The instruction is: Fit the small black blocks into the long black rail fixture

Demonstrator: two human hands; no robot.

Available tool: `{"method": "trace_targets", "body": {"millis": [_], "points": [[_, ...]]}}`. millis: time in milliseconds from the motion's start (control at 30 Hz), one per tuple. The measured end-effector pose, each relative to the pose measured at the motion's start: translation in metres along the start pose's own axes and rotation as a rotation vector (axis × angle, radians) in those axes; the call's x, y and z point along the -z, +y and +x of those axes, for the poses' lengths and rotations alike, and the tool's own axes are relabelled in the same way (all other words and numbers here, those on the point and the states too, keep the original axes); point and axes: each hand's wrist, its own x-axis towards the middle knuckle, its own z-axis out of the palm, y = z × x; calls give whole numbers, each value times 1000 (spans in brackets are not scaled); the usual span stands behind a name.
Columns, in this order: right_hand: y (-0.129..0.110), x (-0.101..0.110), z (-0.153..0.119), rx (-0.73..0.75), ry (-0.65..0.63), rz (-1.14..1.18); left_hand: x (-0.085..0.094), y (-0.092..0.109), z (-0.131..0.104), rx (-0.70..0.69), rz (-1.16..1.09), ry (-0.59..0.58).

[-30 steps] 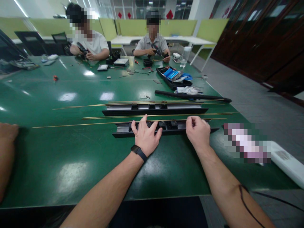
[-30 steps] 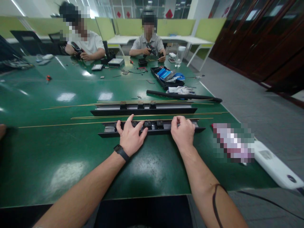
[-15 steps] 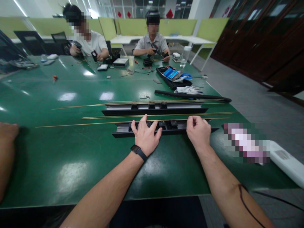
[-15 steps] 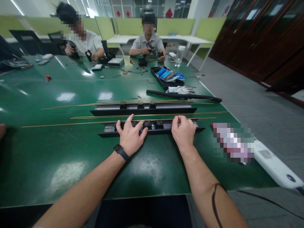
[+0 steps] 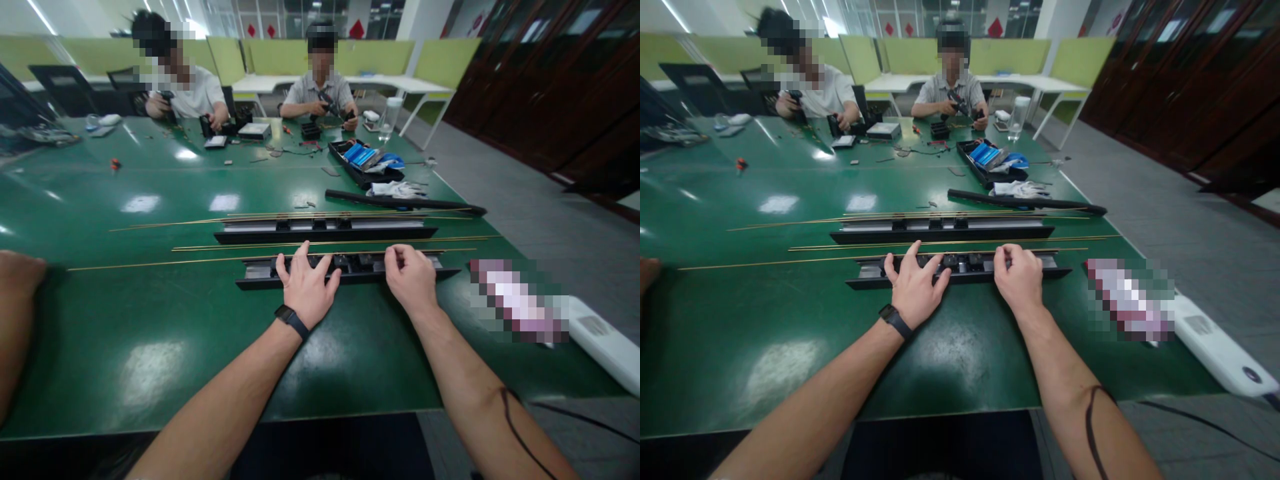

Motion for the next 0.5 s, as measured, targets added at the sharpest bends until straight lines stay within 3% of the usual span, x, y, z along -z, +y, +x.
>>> {"method": "trace_targets", "body": {"millis": [500], "points": [[4, 3, 4, -83, 35, -112, 0, 0, 0, -3, -9, 8]]}}
